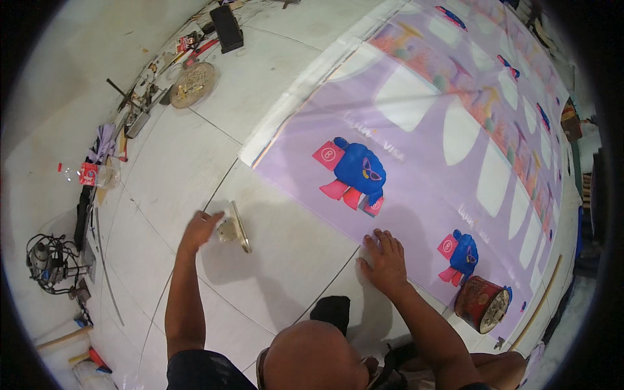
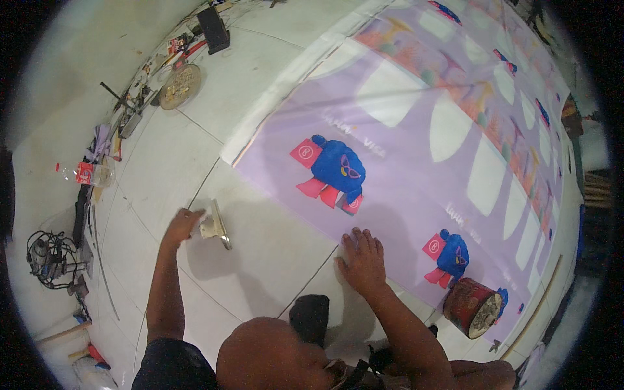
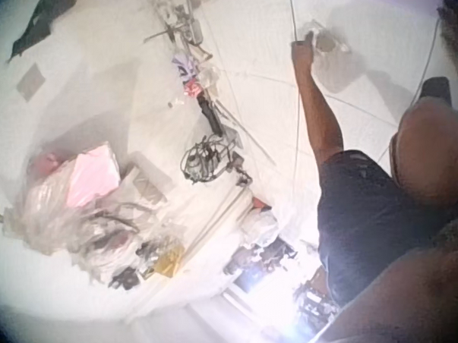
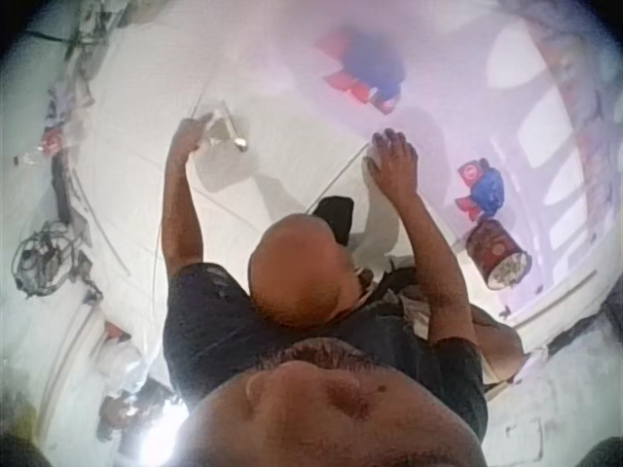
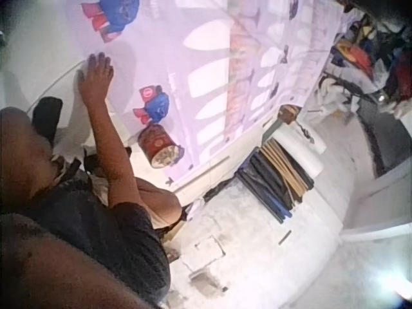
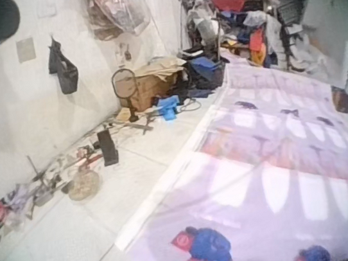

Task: The person spreads out a large printed fabric on the floor, aligns edges using weights and a long wooden guide, and then cuts the fabric into segments using shears.

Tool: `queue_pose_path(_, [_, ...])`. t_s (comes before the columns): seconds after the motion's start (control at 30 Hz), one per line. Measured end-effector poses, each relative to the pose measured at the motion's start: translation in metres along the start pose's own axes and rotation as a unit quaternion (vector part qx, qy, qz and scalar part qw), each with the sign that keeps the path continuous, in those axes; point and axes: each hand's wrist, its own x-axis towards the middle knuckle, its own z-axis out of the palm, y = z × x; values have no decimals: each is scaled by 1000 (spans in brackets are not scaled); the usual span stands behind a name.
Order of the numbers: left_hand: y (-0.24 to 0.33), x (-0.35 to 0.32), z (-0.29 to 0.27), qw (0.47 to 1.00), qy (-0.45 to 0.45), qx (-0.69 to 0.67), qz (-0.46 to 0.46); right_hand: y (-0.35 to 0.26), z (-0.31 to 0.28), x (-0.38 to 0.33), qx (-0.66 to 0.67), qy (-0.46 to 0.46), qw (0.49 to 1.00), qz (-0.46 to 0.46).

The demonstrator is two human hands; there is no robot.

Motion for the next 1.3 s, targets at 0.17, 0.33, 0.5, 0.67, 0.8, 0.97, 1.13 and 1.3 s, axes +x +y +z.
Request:
queue_pose_path(0.17, [-35,-26,17,990,-32,-115,69,-2,10,-2,29,29,999,-29])
queue_pose_path(0.33, [-17,-65,44,969,-105,-217,48,1,10,-5,28,23,999,-23])
queue_pose_path(0.5, [6,-124,105,925,-210,-306,80,5,13,-6,19,19,999,-19])
queue_pose_path(0.67, [33,-159,147,904,-318,-279,62,6,14,-6,32,37,998,-26])
queue_pose_path(0.8, [34,-171,172,901,-297,-317,6,4,11,-5,24,38,999,-24])
queue_pose_path(0.97, [38,-168,191,898,-333,-286,19,5,12,-5,22,40,999,-26])
queue_pose_path(1.13, [52,-166,211,884,-335,-325,-7,11,15,-4,-3,26,999,-39])
queue_pose_path(1.3, [68,-146,217,883,-307,-354,4,13,10,-2,28,2,999,-42])
